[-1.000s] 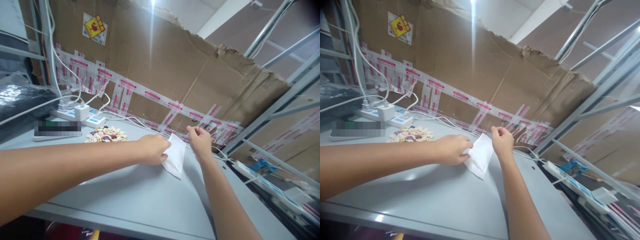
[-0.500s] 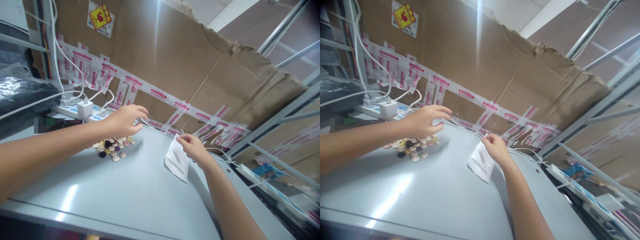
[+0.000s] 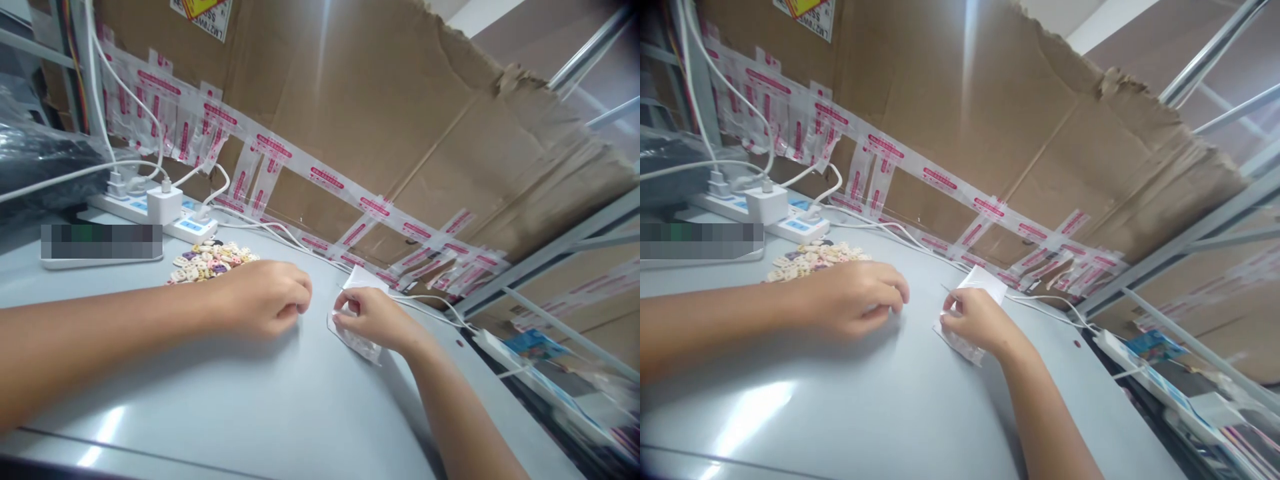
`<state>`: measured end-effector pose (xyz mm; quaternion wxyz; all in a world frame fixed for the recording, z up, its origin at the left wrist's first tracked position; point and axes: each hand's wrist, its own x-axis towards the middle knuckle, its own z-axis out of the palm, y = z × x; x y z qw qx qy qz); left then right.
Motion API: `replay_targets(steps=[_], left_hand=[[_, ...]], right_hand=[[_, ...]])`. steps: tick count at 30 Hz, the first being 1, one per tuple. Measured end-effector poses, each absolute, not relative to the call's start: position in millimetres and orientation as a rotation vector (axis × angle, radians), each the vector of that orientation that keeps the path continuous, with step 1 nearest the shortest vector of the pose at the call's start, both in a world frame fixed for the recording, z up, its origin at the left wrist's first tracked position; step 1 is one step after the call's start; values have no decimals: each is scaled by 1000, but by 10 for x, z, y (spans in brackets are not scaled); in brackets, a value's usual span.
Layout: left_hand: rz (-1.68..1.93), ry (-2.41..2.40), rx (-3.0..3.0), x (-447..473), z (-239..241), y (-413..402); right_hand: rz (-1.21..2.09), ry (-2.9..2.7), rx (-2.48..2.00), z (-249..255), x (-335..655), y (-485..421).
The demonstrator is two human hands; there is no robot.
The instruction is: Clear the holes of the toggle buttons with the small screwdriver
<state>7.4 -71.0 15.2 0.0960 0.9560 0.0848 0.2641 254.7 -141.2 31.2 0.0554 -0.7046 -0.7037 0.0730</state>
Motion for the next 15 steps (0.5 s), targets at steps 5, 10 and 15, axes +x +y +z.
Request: replay_targets(steps=[5, 10, 15], left_hand=[[629, 117, 2816, 164, 121, -918], [419, 138, 2826, 269, 53, -1094], [402, 213, 2816, 288, -26, -1100]], right_hand=[[272, -2152, -2091, 276, 2512, -1392], [333, -2117, -2088, 279, 2546, -1387], [355, -2127, -2103, 288, 2556, -1399]])
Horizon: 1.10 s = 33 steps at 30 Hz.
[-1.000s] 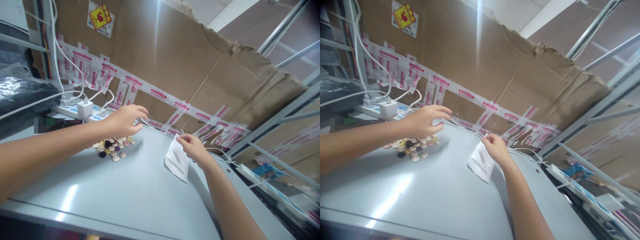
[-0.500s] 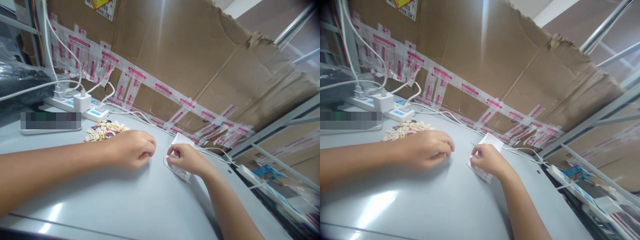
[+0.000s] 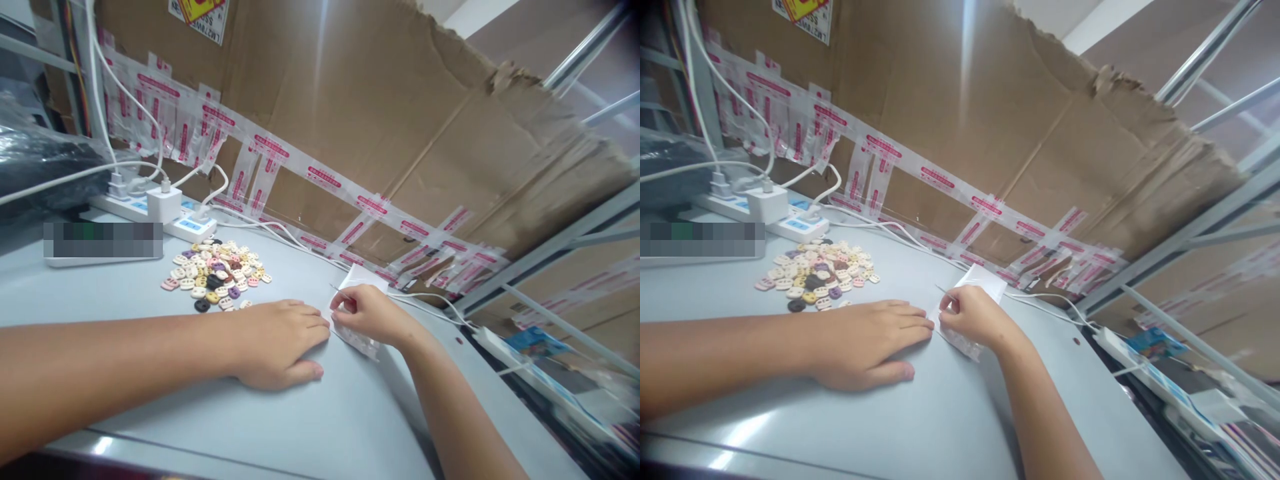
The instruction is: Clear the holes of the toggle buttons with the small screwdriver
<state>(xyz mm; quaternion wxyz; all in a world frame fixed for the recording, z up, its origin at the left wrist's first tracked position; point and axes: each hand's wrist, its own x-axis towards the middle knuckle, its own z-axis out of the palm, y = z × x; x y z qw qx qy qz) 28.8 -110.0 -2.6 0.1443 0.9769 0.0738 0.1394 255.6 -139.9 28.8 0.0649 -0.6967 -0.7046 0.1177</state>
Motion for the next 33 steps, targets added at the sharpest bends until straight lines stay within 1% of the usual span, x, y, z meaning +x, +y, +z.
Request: replay_targets(steps=[3, 12, 21, 23, 27, 33], left_hand=[[391, 218, 2808, 282, -20, -1102], [189, 271, 2836, 289, 66, -1140], [332, 228, 2817, 293, -12, -1110], [358, 221, 2814, 294, -25, -1107], [282, 227, 2840, 298, -2, -1116], [200, 252, 2853, 302, 36, -1129]], right_hand=[[328, -2120, -2115, 279, 2543, -1398], [266, -2163, -2086, 215, 2536, -1364], [340, -2201, -2071, 237, 2617, -1373], [287, -2232, -2037, 257, 2607, -1374], [114, -2344, -1929, 249, 2561, -1348], [201, -2323, -1945, 161, 2623, -1300]])
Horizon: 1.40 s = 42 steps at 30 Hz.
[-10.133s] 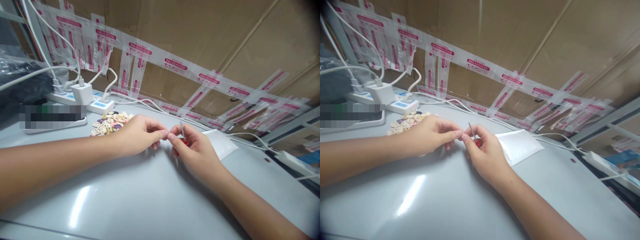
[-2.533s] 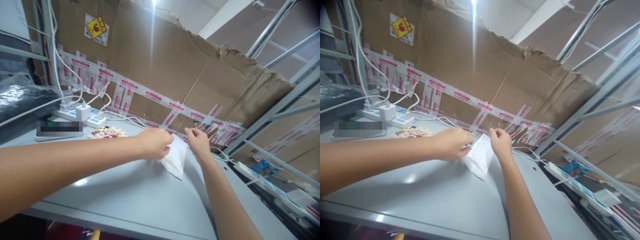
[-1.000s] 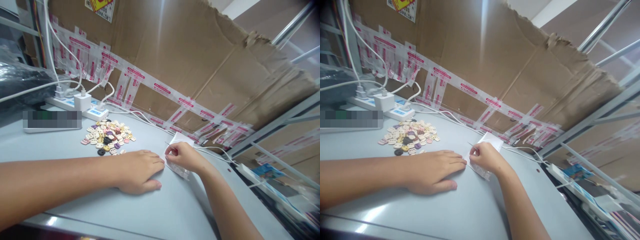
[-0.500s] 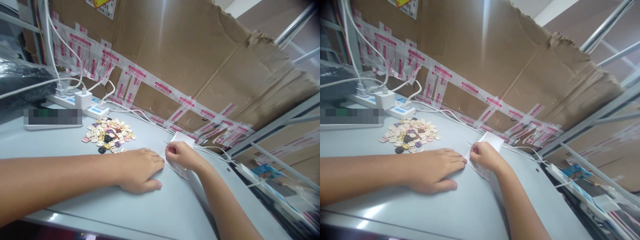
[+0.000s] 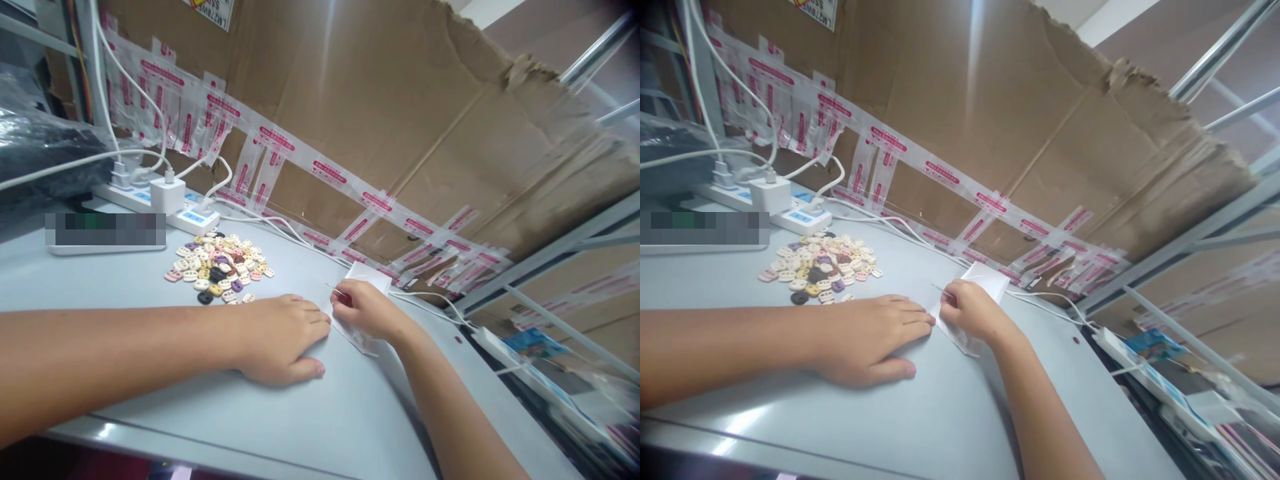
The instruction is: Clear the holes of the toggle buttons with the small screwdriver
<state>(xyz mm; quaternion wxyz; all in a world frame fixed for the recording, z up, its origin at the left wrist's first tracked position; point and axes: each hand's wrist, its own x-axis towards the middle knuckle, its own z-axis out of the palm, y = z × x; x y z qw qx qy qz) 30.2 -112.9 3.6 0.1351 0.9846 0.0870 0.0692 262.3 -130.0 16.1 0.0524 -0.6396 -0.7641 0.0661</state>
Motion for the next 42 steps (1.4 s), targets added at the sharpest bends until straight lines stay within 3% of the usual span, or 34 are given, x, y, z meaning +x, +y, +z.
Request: replay_targets(steps=[11, 19, 25, 30, 38, 42], left_hand=[[352, 227, 2816, 317, -51, -1101], [387, 219, 2843, 334, -19, -1104], [164, 242, 3006, 660, 143, -1134], [212, 399, 2960, 939, 123, -1034], [525, 605, 2697, 1049, -97, -912], [487, 604, 2707, 1110, -101, -847]], right_hand=[[550, -2152, -2072, 115, 2755, -1240], [581, -2151, -2060, 167, 2760, -1253], [553, -2158, -2119, 364, 2817, -1383], [710, -2086, -2308, 458, 2878, -1457], [746, -2004, -2223, 392, 2863, -1416], [772, -1936, -2149, 385, 2915, -1399]])
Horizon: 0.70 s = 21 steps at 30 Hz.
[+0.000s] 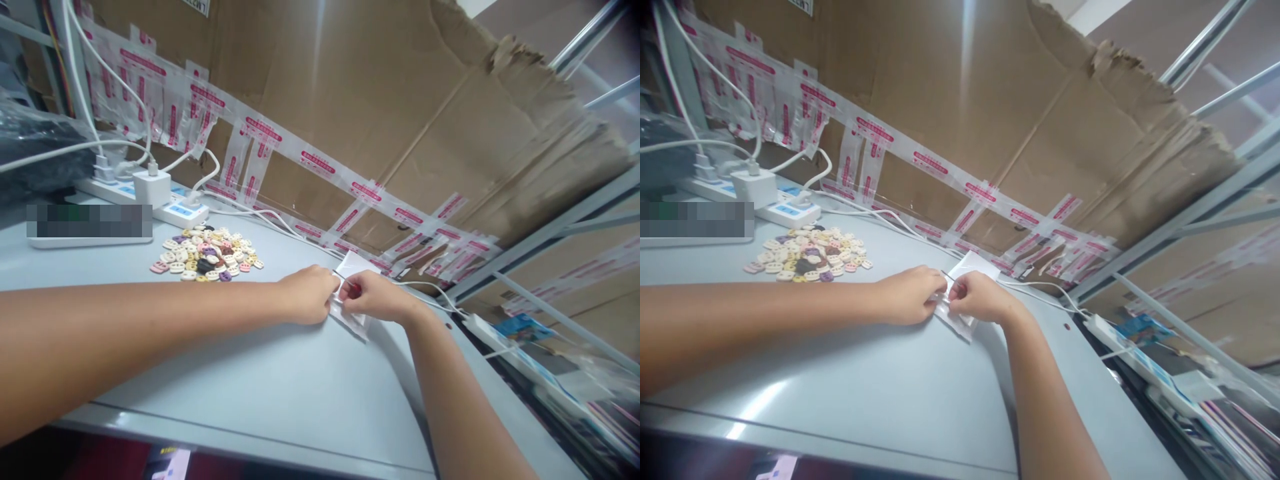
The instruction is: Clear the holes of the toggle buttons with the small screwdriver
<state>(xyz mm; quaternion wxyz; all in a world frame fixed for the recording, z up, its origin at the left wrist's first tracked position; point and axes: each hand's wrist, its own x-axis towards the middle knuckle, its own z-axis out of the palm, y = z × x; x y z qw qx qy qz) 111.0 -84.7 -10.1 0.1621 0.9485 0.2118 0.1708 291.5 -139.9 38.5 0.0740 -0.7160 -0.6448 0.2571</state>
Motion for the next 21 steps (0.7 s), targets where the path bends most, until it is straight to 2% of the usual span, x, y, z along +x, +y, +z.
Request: replay_targets(steps=[11, 17, 21], left_hand=[[629, 620, 2779, 1229, -40, -776], [609, 651, 2783, 1194, 7, -757], [583, 708, 2755, 1179, -10, -730]], right_hand=[[910, -1716, -2027, 441, 2999, -1434], [919, -1883, -1916, 449, 2930, -1449], [915, -1802, -1948, 415, 2969, -1427]])
